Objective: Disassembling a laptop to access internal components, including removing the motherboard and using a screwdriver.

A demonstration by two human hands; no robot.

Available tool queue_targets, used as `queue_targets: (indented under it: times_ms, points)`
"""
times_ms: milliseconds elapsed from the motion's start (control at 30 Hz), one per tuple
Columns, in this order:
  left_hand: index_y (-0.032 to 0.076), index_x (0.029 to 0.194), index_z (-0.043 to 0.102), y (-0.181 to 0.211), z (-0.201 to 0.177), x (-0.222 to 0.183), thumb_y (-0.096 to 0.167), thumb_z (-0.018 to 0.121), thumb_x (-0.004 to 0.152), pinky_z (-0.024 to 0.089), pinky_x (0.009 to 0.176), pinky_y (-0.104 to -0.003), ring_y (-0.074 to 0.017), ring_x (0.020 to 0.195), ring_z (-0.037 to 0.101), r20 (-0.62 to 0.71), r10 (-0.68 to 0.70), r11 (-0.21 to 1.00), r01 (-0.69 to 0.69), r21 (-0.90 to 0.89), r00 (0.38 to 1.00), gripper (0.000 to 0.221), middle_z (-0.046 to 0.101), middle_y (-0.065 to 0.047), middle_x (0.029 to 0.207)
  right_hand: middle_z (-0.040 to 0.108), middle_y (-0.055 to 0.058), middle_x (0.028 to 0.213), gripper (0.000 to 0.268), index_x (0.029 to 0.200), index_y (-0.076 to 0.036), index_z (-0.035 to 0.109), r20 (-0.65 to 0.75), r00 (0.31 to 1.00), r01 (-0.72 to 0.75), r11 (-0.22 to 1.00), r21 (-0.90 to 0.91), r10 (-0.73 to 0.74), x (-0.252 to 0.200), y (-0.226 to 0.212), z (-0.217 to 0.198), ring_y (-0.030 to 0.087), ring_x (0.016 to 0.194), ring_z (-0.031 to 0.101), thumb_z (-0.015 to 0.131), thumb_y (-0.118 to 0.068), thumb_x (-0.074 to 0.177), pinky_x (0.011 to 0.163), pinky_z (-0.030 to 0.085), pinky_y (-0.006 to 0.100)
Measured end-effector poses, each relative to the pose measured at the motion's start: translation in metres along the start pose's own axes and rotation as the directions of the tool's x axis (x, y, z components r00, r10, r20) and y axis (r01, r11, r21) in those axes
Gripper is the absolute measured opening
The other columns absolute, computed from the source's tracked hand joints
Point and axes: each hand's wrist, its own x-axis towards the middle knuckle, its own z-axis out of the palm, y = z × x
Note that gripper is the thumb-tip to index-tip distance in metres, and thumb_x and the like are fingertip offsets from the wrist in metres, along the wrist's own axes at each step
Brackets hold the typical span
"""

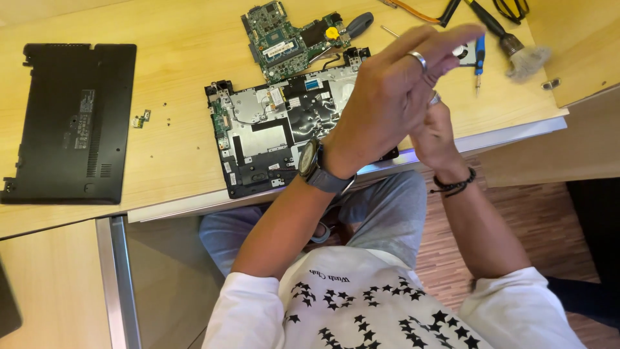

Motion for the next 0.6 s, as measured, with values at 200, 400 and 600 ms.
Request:
queue_targets:
  times_ms: [200,400,600]
  points:
    - [0.026,0.174,0.009,0.021,-0.026,-0.025,-0.018,0.038,0.098,0.053,0.127,-0.028,-0.0227,0.144,0.054,0.217,-0.157,0.976,0.118,0.184,0.963,0.092,0.048,-0.007,0.155,0.067,0.019,0.104,0.038,0.059,0.004,0.049,0.330,0.944,0.261,0.668,-0.696,-0.025,-0.029,-0.031,-0.014,0.030,0.076,0.061,0.077,0.006,0.086,0.060,0.038,0.040]
    - [0.016,0.148,0.051,0.018,-0.024,-0.028,0.014,0.080,0.109,0.054,0.106,-0.039,-0.0275,0.112,0.060,0.053,0.029,0.932,-0.046,0.358,0.998,0.048,0.061,-0.007,0.129,0.068,0.014,0.091,0.013,0.083,0.000,0.069,0.331,0.940,0.315,0.594,-0.740,-0.087,-0.031,-0.020,-0.005,0.032,0.071,0.058,0.074,0.006,0.093,0.061,0.042,0.042]
    - [0.014,0.163,0.036,0.050,-0.040,-0.037,-0.008,0.051,0.124,0.049,0.142,-0.036,-0.0264,0.161,0.059,0.153,-0.093,0.976,0.060,0.209,0.984,0.048,0.047,-0.007,0.168,0.071,0.023,0.112,0.005,0.093,0.006,0.072,0.357,0.928,0.342,0.621,-0.706,-0.106,-0.024,-0.030,0.002,0.038,0.105,0.068,0.070,0.009,0.091,0.081,0.054,0.044]
